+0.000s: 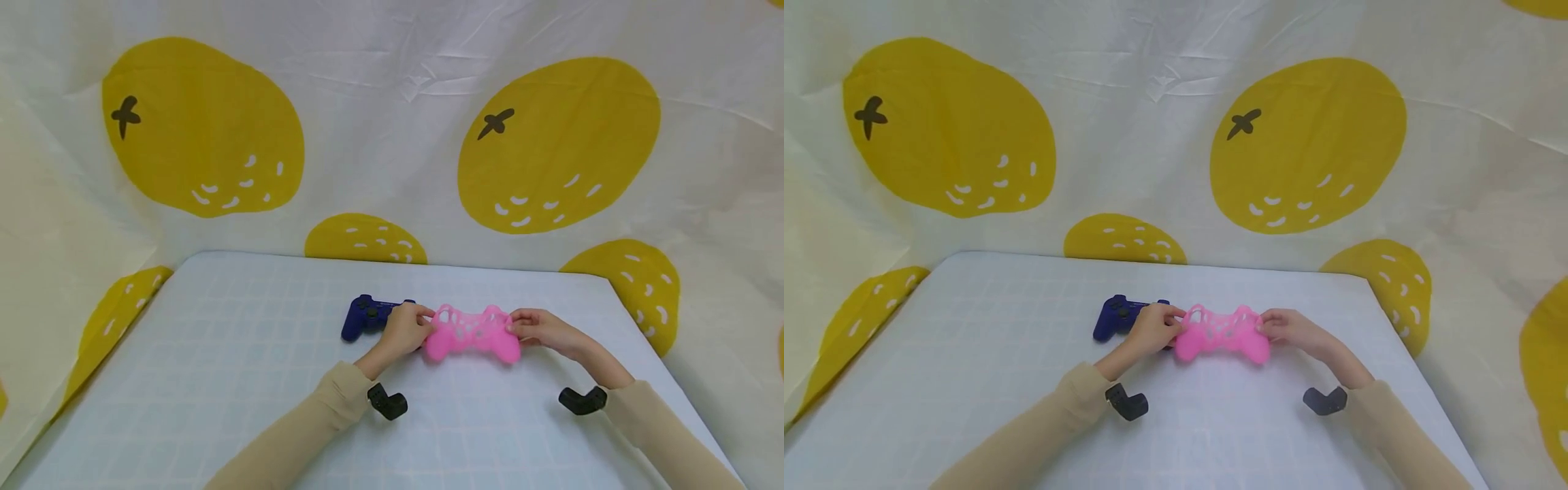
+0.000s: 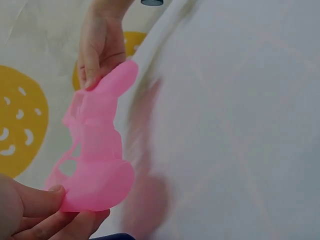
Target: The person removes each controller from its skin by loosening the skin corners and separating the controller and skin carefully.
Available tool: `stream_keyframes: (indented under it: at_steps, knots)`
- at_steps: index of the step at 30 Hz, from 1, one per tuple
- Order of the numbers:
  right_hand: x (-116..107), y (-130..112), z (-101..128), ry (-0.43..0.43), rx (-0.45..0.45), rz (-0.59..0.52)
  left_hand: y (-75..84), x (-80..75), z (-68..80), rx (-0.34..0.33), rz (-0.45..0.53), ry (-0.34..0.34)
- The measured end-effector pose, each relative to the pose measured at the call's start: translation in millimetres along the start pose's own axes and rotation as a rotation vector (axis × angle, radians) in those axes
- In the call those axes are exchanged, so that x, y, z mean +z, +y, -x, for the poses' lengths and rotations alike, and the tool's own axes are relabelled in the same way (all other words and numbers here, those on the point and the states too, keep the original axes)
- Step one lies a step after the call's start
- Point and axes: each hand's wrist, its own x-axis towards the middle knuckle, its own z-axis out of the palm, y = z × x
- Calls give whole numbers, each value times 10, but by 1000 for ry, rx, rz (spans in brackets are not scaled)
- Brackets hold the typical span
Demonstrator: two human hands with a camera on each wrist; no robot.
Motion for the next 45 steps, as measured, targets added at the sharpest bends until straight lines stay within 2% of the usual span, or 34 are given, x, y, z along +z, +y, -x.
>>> stream_keyframes:
  at_steps: [6,14,19,25,30,37,39,45]
  knots:
    - [-98,43,-21,47,48,53,70,114,-111,5,-66,36]
    - [-89,101,-82,114,71,152,94,204,-165,-15,-130,61]
    - [-62,130,-119,146,91,174,84,227,-169,-47,-135,58]
    - [-35,188,-155,182,143,151,91,235,-141,-29,-164,55]
    - [8,114,-119,234,132,246,86,241,-141,-6,-190,47]
    - [56,10,-102,316,174,318,-14,186,-76,75,-139,-11]
    - [92,-37,-105,334,183,326,-56,154,-36,87,-137,0]
    - [196,-181,-84,413,223,375,-77,3,94,89,6,65]
